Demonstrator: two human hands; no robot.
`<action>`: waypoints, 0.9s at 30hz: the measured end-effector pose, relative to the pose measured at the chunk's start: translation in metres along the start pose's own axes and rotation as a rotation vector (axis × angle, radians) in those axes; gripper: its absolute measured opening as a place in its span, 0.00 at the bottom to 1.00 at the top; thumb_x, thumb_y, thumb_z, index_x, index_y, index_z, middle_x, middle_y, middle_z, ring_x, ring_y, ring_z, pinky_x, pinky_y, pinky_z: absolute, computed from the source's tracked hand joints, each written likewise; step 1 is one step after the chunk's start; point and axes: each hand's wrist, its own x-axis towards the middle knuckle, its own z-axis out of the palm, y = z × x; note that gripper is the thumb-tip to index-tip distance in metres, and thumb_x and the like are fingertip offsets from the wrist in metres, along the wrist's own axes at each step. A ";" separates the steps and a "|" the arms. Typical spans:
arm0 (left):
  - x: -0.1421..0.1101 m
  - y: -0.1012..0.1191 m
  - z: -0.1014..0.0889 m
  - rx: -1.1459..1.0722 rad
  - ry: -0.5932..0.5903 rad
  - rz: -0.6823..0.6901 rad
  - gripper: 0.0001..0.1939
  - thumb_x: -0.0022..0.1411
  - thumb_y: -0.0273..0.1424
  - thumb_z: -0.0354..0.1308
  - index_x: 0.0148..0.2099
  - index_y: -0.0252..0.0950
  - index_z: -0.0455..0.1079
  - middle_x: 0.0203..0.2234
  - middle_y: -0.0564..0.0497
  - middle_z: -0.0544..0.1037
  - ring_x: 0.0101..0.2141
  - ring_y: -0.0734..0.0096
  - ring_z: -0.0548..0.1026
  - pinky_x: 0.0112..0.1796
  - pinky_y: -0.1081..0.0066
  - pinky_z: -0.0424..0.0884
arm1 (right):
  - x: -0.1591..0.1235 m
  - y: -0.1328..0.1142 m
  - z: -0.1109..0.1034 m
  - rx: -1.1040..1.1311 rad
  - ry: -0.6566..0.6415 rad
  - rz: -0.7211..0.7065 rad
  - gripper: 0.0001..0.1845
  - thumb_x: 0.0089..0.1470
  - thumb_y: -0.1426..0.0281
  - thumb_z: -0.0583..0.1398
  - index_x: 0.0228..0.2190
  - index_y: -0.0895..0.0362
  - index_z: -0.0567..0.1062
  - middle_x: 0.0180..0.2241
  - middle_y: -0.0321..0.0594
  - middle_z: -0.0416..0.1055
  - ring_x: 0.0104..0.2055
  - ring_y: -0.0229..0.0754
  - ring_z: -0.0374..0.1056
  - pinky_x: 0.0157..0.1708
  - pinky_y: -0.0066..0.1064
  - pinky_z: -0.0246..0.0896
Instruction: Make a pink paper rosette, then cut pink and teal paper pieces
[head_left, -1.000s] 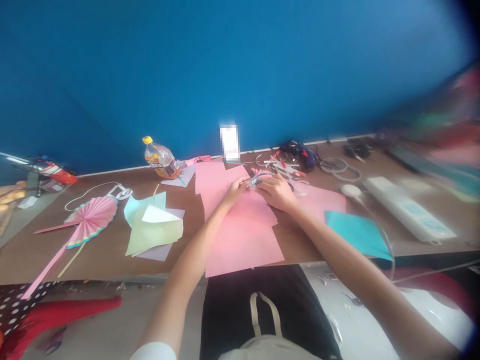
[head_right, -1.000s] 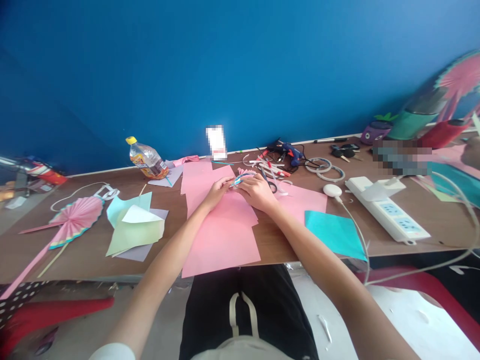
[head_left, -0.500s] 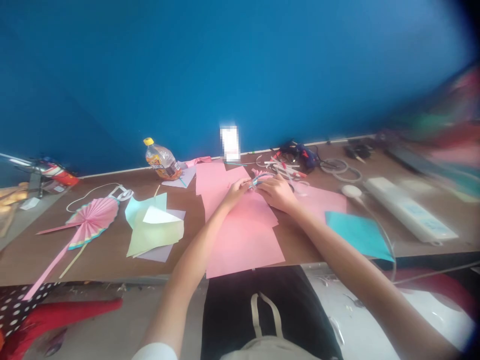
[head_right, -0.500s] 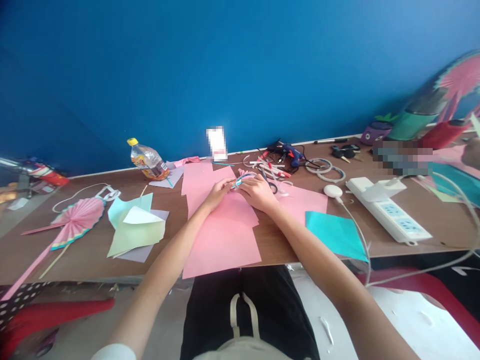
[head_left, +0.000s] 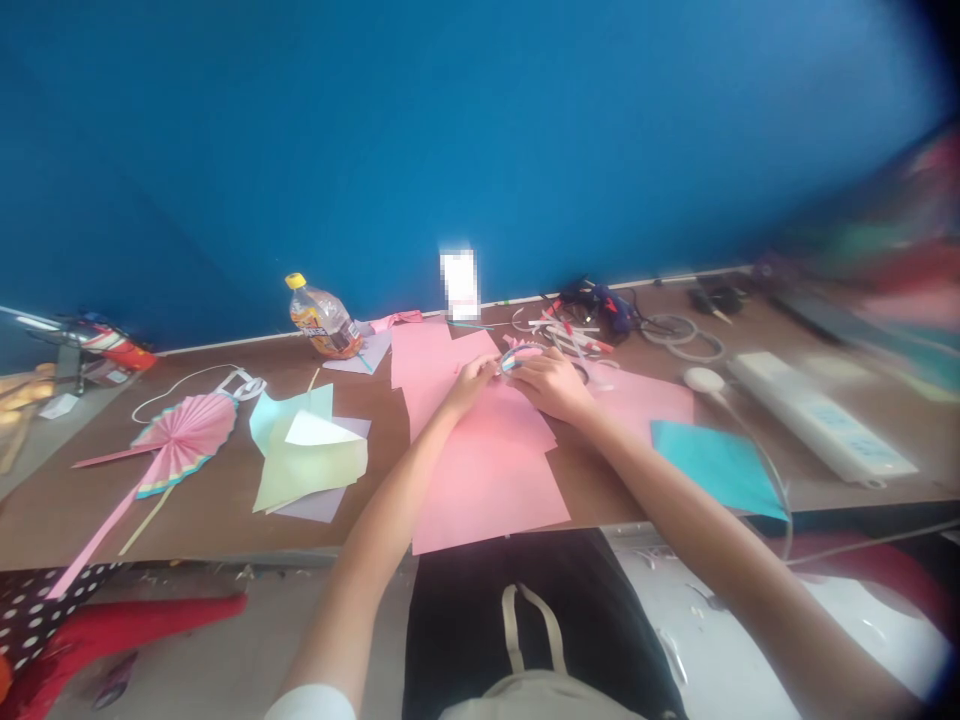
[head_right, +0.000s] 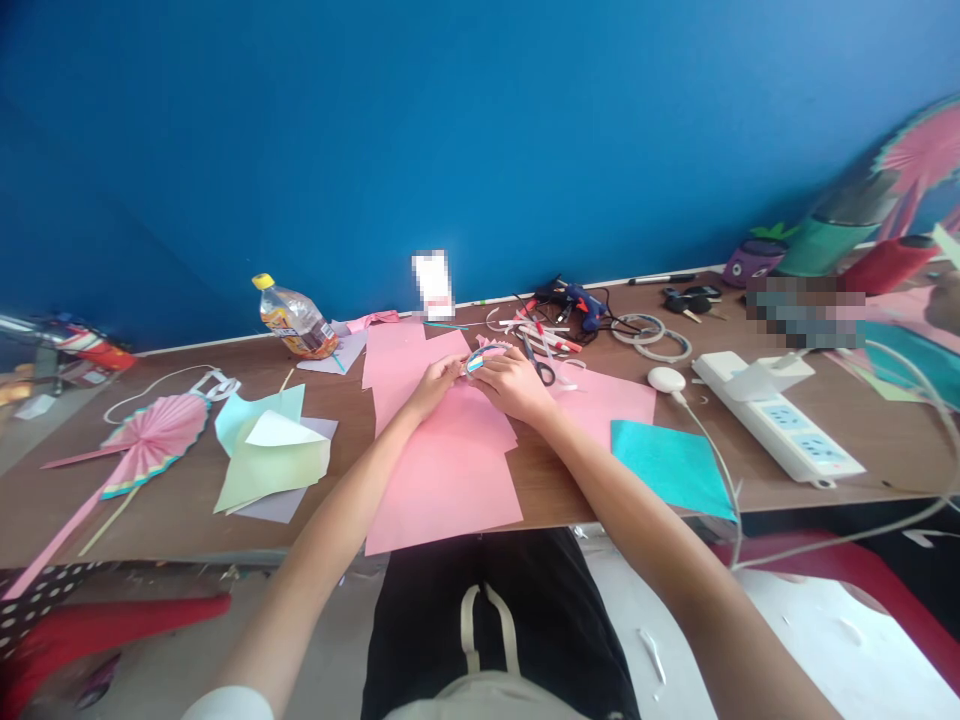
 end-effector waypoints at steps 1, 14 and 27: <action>0.000 0.000 0.000 -0.011 0.000 -0.007 0.29 0.63 0.51 0.51 0.55 0.33 0.70 0.47 0.42 0.76 0.45 0.64 0.74 0.47 0.67 0.69 | 0.000 0.000 0.000 -0.006 -0.004 0.005 0.16 0.66 0.67 0.52 0.34 0.56 0.79 0.33 0.42 0.78 0.36 0.42 0.70 0.39 0.35 0.49; 0.004 -0.004 0.000 -0.081 0.004 -0.021 0.24 0.61 0.42 0.58 0.55 0.34 0.71 0.52 0.41 0.75 0.49 0.60 0.74 0.49 0.64 0.69 | 0.001 0.001 0.000 -0.045 0.008 -0.022 0.15 0.65 0.66 0.53 0.33 0.56 0.78 0.33 0.40 0.78 0.35 0.41 0.69 0.39 0.34 0.49; 0.005 -0.007 0.001 -0.031 0.014 0.036 0.26 0.57 0.43 0.62 0.53 0.33 0.71 0.51 0.41 0.75 0.51 0.56 0.73 0.51 0.62 0.68 | 0.002 -0.001 -0.001 -0.041 -0.007 0.009 0.17 0.66 0.65 0.52 0.33 0.56 0.77 0.31 0.42 0.77 0.34 0.42 0.69 0.40 0.34 0.50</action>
